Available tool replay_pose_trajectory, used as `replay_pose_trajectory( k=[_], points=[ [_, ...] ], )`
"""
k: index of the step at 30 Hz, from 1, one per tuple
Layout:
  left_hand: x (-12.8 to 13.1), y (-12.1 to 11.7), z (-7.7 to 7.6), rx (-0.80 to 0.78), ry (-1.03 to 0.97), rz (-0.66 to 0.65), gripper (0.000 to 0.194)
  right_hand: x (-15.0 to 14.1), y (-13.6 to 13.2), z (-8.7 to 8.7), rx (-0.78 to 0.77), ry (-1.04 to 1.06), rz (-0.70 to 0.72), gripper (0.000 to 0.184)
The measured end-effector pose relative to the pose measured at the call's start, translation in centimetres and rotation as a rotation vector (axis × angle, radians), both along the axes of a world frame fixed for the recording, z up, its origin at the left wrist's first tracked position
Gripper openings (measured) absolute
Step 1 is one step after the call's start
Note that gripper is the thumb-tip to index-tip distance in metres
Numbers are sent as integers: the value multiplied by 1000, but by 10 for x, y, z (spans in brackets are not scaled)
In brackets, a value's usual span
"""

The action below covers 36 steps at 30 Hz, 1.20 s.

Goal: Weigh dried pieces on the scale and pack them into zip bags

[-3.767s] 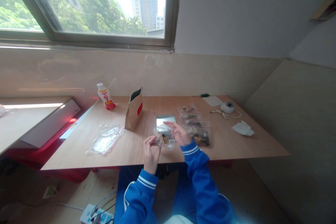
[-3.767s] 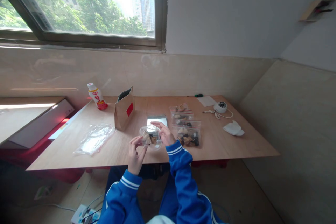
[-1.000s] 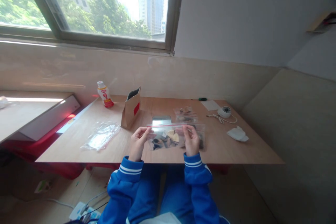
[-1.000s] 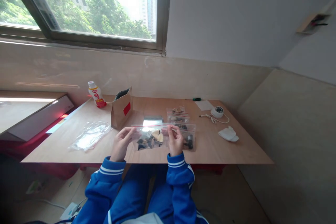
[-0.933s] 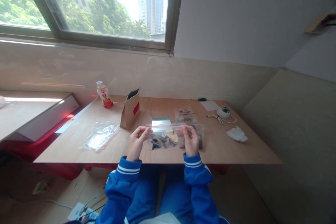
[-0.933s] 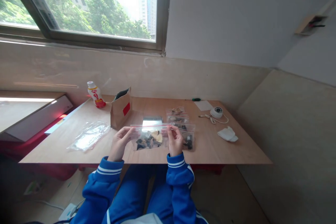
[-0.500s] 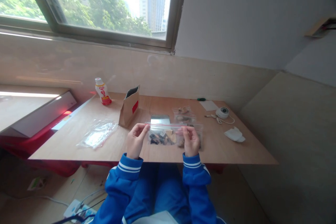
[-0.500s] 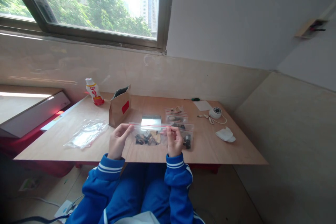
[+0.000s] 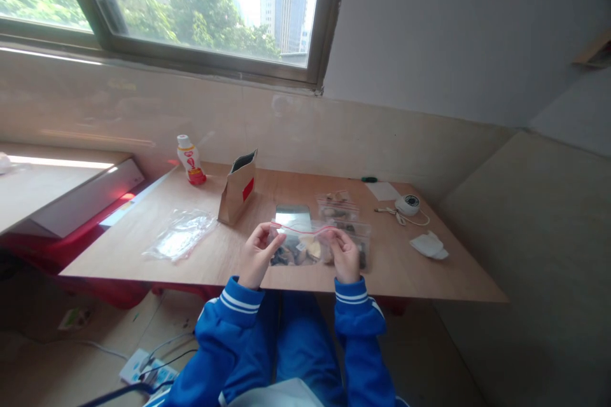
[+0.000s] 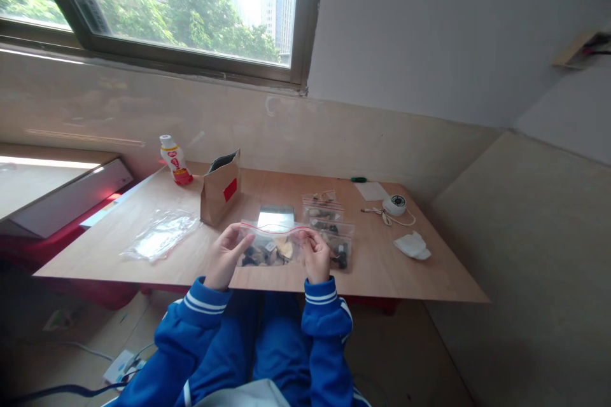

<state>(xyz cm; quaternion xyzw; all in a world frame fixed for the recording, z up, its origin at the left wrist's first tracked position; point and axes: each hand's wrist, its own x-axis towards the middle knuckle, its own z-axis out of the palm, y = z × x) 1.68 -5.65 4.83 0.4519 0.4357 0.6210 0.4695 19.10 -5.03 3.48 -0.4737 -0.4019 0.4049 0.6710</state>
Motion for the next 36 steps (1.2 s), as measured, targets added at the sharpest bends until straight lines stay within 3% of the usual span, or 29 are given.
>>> replay_pose_trajectory(
  k=[7, 15, 22, 29, 33, 36],
  points=[
    [-9, 3, -1, -70, 19, -13, 29, 2, 2, 0, -26, 82, 37, 36],
    [-12, 4, 2, -85, 32, -22, 32, -1, 3, -1, -11, -39, -105, 38],
    [-9, 7, -4, -45, 101, 128, 29, -8, 2, -8, 24, -58, -131, 34],
    [-7, 3, -1, -51, 17, -25, 29, -12, 3, -9, 27, 33, -54, 35],
    [-6, -1, -3, -31, -27, -15, 31, -18, 1, -10, 48, 81, 92, 33],
    [-5, -2, -6, -40, -17, -30, 35, -21, 1, -10, 45, 69, 108, 35]
  ],
)
